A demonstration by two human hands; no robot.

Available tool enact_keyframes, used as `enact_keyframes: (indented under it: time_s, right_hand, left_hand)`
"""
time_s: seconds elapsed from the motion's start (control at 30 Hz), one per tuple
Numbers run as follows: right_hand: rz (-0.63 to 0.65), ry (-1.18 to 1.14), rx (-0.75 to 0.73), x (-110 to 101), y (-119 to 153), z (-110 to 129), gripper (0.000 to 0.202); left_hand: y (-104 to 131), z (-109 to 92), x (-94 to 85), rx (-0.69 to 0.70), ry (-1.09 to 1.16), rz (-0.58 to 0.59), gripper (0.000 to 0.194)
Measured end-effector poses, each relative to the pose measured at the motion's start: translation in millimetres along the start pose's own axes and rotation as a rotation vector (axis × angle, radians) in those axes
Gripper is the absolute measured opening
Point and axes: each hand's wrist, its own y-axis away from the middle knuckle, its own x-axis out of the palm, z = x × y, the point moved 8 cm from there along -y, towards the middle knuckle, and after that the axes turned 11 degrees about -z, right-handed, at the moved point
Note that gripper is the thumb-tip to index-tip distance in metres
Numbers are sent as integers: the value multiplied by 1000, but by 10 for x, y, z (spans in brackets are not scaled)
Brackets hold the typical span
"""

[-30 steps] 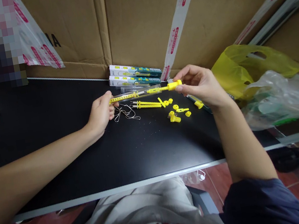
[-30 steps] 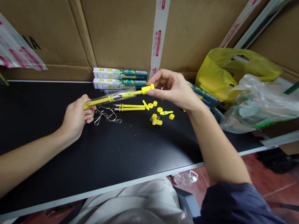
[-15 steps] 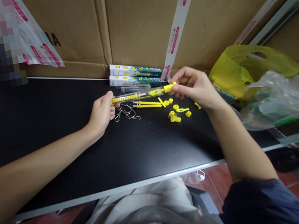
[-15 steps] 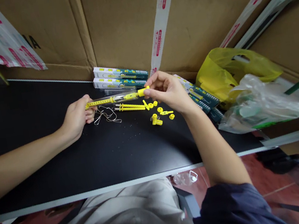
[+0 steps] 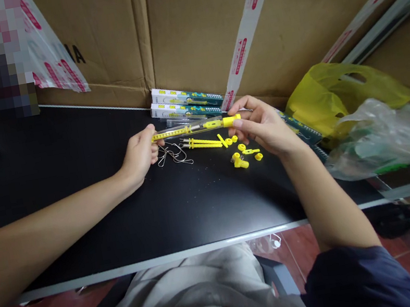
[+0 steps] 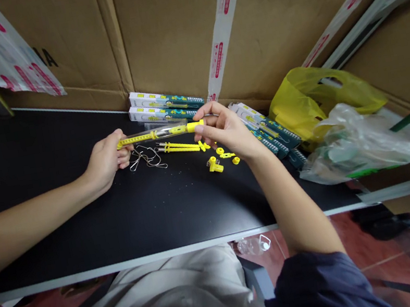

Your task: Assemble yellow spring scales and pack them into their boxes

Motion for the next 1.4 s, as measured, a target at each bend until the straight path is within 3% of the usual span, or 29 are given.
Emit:
enact_keyframes:
  time_s: [0.6, 0.8, 1.17, 1.4]
  right_hand:
    - [-168, 233, -266, -80, 16, 160, 43]
    - [-214, 253, -244, -94, 22, 134, 43]
    - [-86, 104, -222, -19, 47, 191, 38]
    - [-115, 43, -297, -62, 26, 193, 35]
  left_hand:
    - [-35, 26, 1, -3, -16, 36, 35]
    - [-20, 12, 5, -8, -9, 37, 37]
    - [-26, 17, 3, -8, -12, 44, 37]
    - [-26, 31, 3, -23, -27, 51, 38]
